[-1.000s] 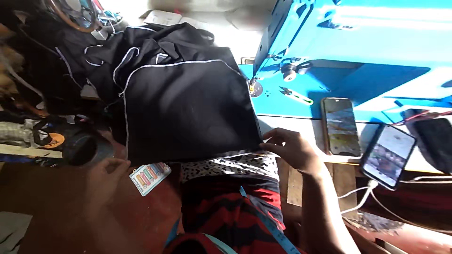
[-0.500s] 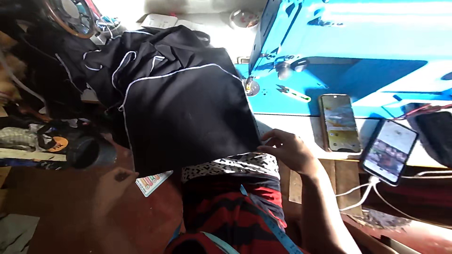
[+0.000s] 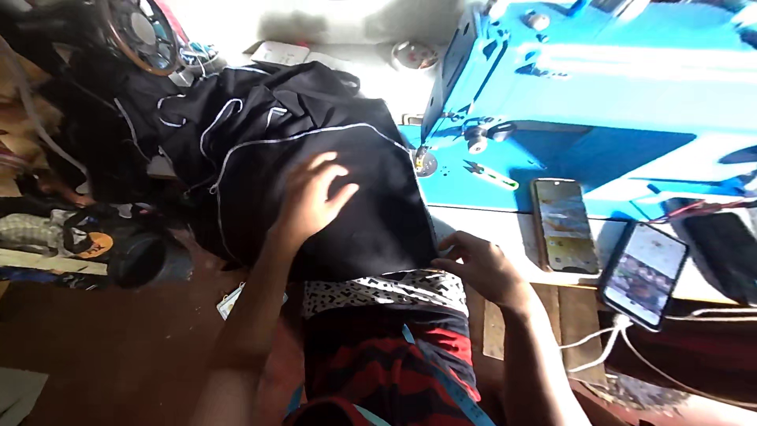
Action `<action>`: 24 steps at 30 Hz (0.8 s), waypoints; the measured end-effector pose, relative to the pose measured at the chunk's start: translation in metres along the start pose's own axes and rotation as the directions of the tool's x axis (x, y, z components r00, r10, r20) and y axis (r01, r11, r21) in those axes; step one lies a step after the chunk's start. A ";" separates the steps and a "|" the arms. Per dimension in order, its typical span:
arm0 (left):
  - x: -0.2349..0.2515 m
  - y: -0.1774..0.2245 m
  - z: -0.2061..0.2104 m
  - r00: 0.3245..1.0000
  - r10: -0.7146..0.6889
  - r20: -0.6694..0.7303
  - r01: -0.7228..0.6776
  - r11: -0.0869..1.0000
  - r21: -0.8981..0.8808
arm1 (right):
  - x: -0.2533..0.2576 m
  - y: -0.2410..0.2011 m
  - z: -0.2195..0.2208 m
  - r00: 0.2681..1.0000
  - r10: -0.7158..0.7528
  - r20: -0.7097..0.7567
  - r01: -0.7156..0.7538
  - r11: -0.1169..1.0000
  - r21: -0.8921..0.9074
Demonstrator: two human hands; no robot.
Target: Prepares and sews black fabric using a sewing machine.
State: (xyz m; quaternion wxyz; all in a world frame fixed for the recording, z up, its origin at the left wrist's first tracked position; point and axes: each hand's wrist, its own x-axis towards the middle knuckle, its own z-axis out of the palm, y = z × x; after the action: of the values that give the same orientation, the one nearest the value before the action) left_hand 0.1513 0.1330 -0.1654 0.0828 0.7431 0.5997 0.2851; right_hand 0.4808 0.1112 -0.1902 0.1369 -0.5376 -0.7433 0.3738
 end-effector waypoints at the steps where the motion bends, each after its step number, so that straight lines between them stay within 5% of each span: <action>1: 0.019 0.002 0.014 0.995 0.076 0.069 -0.076 0.997 -0.002 | 0.000 0.000 0.000 1.000 0.001 0.003 -0.001 1.000 -0.002; 7: 0.066 -0.003 0.080 0.885 0.313 0.344 -0.337 0.942 0.009 | 0.002 0.002 -0.001 1.000 -0.002 0.018 0.002 1.000 -0.023; 16: 0.070 -0.004 0.095 0.826 0.322 0.462 -0.378 0.925 0.031 | 0.005 0.002 -0.017 0.998 -0.018 0.061 0.019 1.000 -0.018; 24: 0.068 -0.003 0.096 0.836 0.303 0.457 -0.379 0.922 0.083 | 0.041 0.013 -0.054 0.948 0.148 -0.283 -0.194 0.971 -0.141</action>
State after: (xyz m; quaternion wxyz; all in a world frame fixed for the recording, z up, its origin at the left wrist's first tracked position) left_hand 0.2076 0.2186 -0.2239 0.0987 0.8872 0.4454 0.0695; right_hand 0.5072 0.1722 -0.1706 0.1587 -0.6557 -0.6968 0.2436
